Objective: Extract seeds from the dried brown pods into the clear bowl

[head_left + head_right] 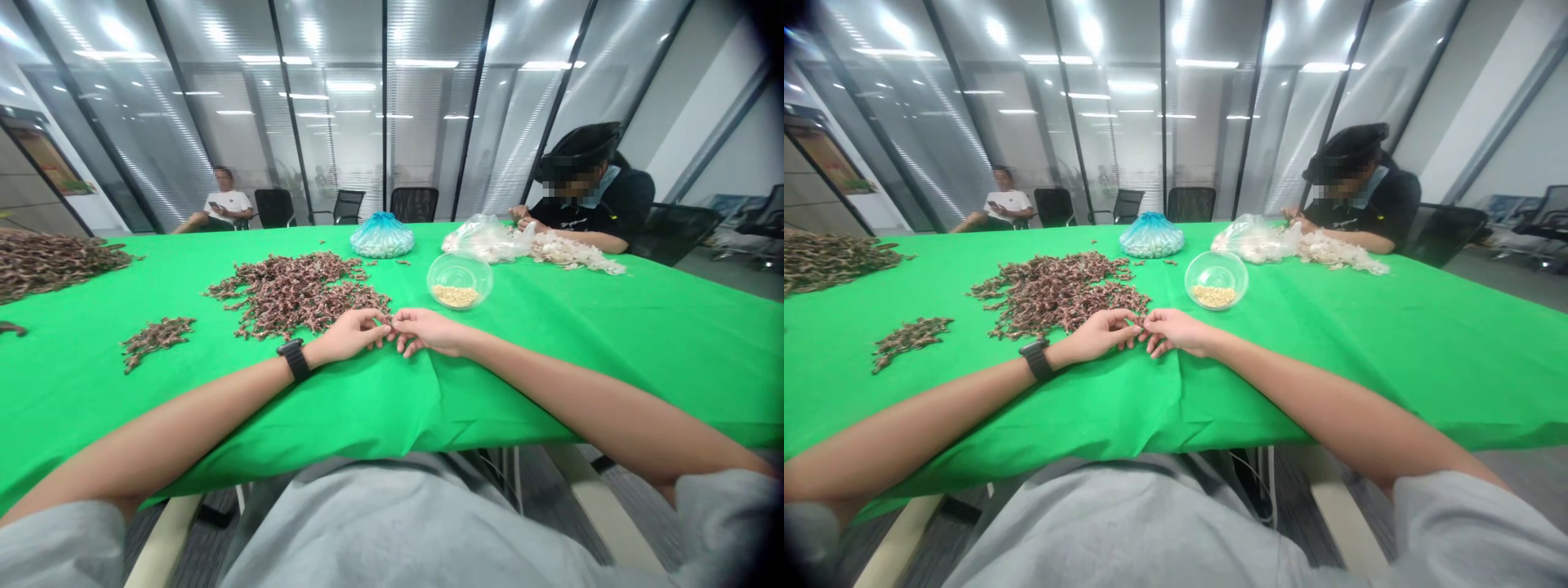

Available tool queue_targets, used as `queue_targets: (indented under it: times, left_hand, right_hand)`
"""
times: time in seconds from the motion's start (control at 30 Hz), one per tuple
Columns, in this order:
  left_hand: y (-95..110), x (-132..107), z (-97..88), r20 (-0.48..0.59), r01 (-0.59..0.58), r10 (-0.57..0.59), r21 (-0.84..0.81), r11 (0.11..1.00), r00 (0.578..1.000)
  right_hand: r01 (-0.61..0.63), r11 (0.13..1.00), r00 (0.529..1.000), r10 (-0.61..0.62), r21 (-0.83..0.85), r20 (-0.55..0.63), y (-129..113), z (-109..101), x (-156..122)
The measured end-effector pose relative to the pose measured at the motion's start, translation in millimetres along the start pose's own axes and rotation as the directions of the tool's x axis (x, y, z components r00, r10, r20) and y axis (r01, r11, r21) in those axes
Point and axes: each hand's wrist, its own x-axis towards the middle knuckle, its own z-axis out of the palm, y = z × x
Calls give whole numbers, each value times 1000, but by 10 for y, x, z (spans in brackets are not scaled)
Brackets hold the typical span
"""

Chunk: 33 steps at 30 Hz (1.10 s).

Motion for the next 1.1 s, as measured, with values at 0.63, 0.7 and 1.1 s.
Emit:
queue_targets:
  times: [0.63, 0.7, 1.1]
  left_hand:
    - [20, 8, 9, -1, 0, 0, 1, 1000, 1000]
    - [28, 5, 7, 4, 1, -1, 18, 1000, 1000]
    - [-3, 22, -9, 28, 26, -25, -32, 999, 999]
  right_hand:
    - [-10, 1000, 1000, 10, -28, 18, -12, 3, 2]
    - [-9, 1000, 1000, 9, -28, 18, -10, 4, 1]
    - [143, 981, 987, -152, -133, -56, 47, 32, 27]
